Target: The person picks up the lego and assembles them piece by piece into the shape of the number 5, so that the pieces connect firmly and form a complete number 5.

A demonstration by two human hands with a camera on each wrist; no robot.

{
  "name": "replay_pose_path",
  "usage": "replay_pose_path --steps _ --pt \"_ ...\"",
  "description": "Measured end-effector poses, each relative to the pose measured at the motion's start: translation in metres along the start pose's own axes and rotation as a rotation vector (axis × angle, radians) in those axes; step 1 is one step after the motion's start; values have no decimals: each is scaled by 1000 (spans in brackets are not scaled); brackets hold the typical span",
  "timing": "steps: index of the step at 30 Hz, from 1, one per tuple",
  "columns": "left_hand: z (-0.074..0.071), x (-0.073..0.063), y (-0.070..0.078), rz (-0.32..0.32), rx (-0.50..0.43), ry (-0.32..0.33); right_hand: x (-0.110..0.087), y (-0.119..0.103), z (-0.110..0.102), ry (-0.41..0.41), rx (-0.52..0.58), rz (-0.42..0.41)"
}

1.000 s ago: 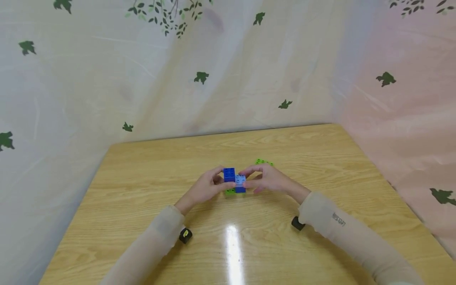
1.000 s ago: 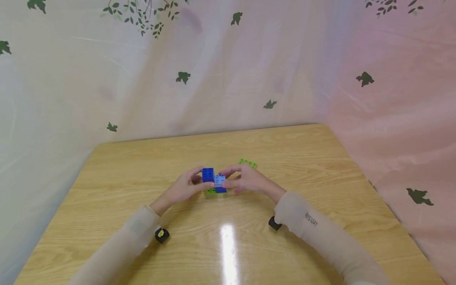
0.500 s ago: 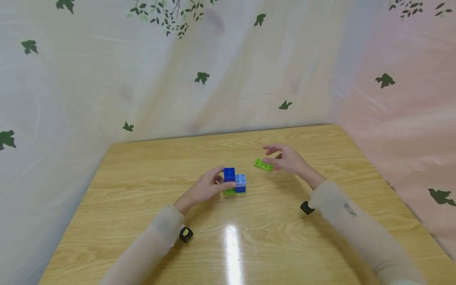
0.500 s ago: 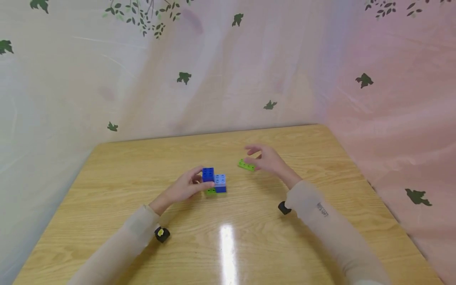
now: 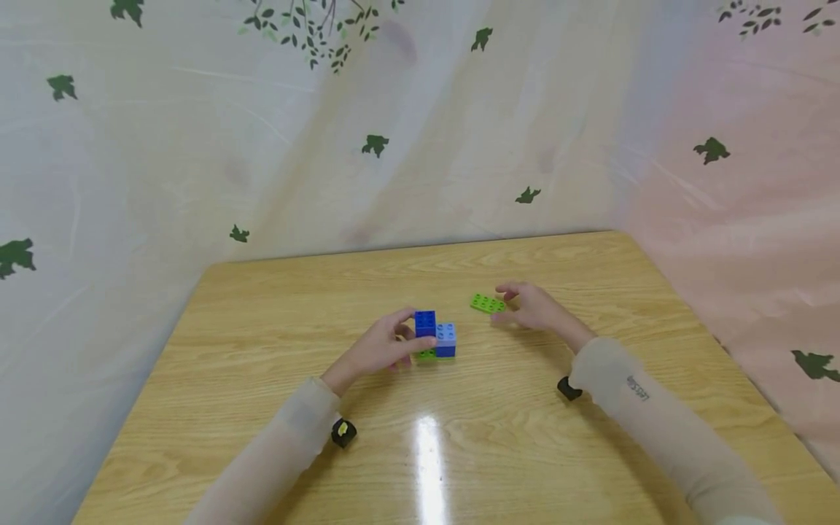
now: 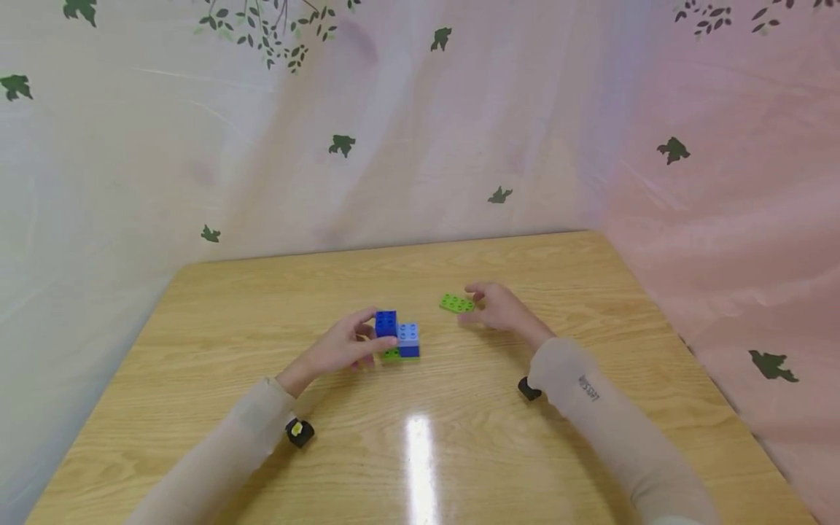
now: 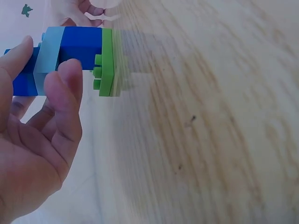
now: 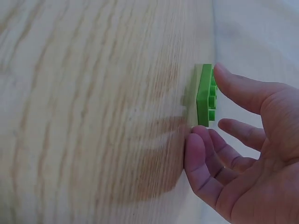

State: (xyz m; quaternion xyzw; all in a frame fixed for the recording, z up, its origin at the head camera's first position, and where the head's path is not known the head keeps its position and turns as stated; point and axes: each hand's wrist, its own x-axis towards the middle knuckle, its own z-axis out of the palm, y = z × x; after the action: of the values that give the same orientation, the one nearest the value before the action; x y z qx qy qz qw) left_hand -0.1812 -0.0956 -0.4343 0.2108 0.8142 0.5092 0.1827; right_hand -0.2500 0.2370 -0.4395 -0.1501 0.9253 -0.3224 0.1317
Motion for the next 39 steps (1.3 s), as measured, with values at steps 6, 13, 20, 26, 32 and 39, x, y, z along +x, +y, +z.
replay_pose_path --steps 6,13,20,26,32,39 --pt "-3 1 -2 -45 -104 -91 3 0 3 3 -27 14" --pt "-5 1 -7 -87 -192 -147 5 2 4 8 -36 11" --pt "-6 1 -8 -76 -198 -152 6 1 4 14 -59 -12" --pt "-5 0 -7 -82 -209 -154 5 2 4 10 -61 -4" --pt "-4 1 -6 -86 -212 -154 5 0 3 -11 -45 43" --pt "-3 1 -8 -80 -214 -152 0 -6 -2 -47 31 55"
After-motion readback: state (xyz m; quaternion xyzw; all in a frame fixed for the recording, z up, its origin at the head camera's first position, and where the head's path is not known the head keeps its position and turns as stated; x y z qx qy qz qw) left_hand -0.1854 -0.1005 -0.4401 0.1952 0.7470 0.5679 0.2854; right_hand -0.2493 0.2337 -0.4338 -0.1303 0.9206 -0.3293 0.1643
